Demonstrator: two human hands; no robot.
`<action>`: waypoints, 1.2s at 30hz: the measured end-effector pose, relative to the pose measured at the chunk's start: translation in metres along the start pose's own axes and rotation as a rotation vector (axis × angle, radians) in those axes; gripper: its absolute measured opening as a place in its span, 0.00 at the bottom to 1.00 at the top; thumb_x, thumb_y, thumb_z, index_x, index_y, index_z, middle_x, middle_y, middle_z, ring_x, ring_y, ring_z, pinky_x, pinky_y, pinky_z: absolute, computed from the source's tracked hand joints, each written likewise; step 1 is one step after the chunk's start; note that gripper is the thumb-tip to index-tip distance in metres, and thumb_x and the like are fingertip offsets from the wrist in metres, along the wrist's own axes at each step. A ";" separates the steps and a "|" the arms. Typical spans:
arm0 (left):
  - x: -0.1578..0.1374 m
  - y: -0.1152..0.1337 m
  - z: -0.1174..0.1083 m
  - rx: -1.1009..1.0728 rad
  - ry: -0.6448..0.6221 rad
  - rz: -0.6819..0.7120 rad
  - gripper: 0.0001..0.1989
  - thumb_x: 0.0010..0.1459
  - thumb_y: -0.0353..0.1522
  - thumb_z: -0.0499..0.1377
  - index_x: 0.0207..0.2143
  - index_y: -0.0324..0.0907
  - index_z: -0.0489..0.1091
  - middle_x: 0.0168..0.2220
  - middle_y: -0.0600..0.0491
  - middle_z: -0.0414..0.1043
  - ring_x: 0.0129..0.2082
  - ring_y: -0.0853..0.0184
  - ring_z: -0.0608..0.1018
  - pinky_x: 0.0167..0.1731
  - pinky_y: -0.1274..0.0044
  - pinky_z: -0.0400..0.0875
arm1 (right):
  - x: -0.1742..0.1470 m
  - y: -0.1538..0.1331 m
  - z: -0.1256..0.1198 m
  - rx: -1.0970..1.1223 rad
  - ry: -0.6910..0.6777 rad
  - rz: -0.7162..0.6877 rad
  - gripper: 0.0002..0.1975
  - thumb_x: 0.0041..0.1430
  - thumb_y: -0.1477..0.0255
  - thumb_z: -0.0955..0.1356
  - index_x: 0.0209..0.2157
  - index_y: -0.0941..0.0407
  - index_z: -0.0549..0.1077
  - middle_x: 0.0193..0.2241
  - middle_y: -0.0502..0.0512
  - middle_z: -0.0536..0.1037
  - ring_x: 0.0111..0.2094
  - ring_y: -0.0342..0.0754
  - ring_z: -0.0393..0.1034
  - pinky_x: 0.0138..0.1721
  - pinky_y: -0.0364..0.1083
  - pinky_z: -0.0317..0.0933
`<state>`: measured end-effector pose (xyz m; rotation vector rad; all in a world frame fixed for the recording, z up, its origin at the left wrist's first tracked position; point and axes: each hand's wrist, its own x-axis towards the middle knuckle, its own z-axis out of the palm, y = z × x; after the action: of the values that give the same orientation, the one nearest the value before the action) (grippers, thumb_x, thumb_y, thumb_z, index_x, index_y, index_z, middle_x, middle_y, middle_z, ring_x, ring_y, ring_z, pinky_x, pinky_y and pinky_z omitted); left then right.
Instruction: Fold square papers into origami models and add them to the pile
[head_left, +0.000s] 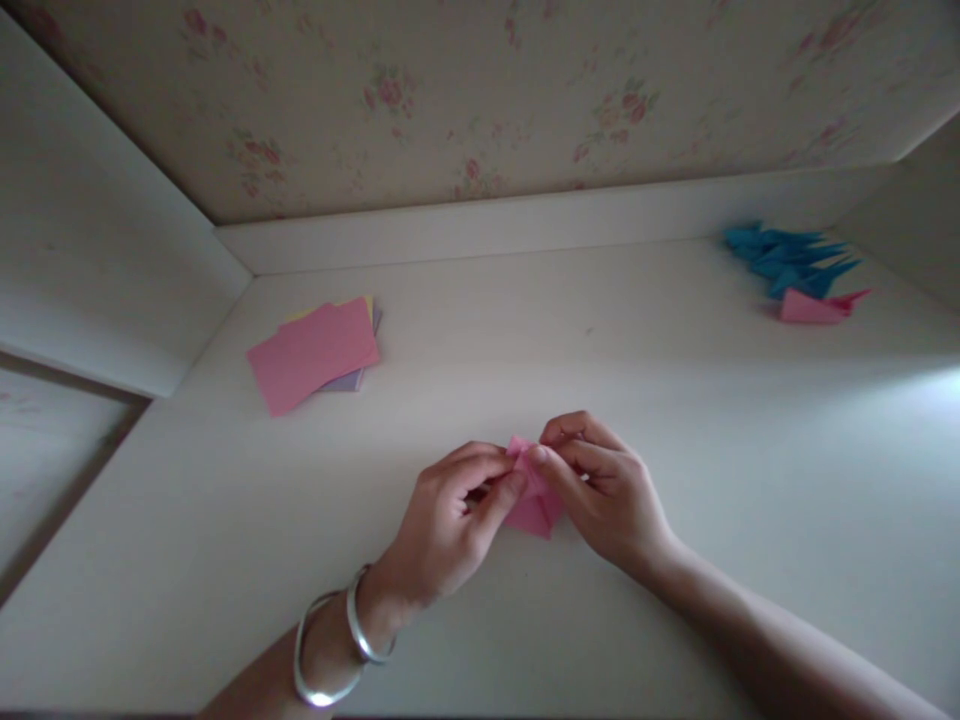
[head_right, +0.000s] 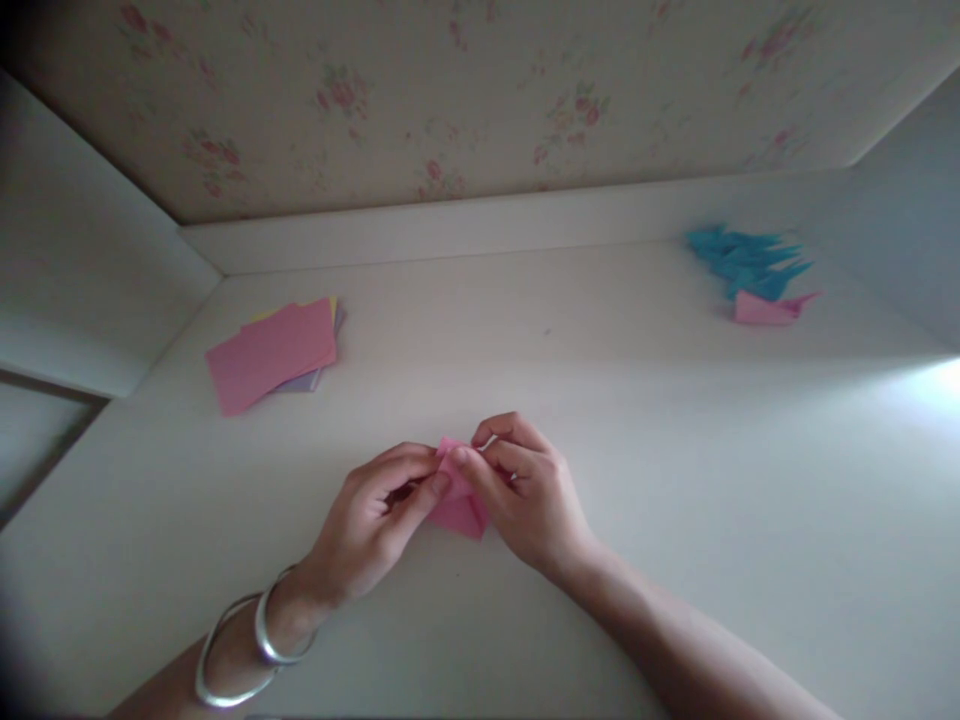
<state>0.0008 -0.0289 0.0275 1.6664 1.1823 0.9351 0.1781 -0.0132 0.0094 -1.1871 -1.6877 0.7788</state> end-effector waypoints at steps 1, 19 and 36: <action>0.000 0.000 0.000 0.011 0.006 0.010 0.09 0.65 0.33 0.58 0.41 0.41 0.78 0.38 0.49 0.78 0.36 0.67 0.78 0.37 0.77 0.74 | 0.000 0.000 0.000 0.000 0.004 0.001 0.17 0.63 0.69 0.68 0.20 0.56 0.74 0.30 0.54 0.73 0.29 0.43 0.70 0.27 0.42 0.64; -0.003 -0.005 0.001 0.036 -0.055 -0.044 0.11 0.65 0.33 0.58 0.48 0.45 0.76 0.43 0.51 0.82 0.39 0.67 0.82 0.42 0.78 0.77 | -0.002 0.003 0.004 -0.039 -0.032 -0.027 0.18 0.61 0.71 0.70 0.18 0.57 0.71 0.30 0.54 0.73 0.27 0.41 0.69 0.26 0.40 0.63; 0.002 -0.008 -0.010 0.050 0.090 -0.171 0.11 0.65 0.37 0.57 0.41 0.43 0.78 0.38 0.54 0.82 0.35 0.68 0.81 0.33 0.82 0.74 | 0.006 0.002 -0.008 0.283 -0.276 0.313 0.13 0.62 0.60 0.69 0.36 0.55 0.79 0.33 0.55 0.80 0.33 0.46 0.74 0.32 0.42 0.67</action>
<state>-0.0101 -0.0230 0.0233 1.5479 1.3952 0.8877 0.1852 -0.0073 0.0122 -1.1969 -1.5571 1.3811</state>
